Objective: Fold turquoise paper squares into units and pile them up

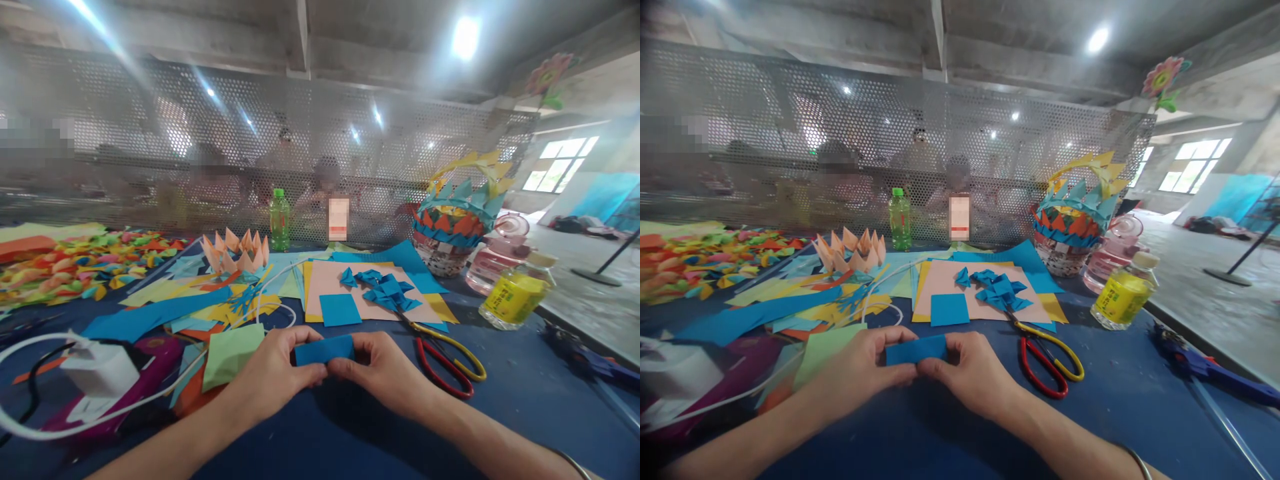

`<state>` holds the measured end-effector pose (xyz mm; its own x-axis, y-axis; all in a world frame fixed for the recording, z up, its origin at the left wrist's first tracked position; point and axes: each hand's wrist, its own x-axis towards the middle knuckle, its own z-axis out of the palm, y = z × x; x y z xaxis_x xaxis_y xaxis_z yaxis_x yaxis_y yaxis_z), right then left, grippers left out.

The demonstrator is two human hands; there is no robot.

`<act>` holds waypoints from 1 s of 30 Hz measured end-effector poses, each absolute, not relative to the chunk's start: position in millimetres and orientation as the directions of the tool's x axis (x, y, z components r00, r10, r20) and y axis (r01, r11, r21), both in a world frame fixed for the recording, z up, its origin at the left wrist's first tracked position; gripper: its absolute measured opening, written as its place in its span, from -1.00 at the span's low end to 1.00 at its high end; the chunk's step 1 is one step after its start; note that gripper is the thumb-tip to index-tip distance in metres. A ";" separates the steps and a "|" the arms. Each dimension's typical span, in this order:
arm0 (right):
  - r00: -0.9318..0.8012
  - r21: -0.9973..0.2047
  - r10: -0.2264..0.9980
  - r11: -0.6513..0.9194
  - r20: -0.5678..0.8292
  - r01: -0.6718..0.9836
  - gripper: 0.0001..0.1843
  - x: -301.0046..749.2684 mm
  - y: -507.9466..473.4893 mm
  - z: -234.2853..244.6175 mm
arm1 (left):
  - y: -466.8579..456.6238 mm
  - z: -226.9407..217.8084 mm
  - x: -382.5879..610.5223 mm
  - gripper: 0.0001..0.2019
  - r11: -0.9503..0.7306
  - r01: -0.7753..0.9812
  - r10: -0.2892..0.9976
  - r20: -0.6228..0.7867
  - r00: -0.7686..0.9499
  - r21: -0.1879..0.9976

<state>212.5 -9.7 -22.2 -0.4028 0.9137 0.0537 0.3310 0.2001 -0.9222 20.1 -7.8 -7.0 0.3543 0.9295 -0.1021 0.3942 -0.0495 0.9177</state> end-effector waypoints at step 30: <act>-0.350 -0.913 0.935 0.197 0.066 0.356 -0.67 216.1 -4.4 -18.7 | -1.2 -1.6 14.8 -0.77 -0.139 0.435 0.901 -0.069 0.429 0.890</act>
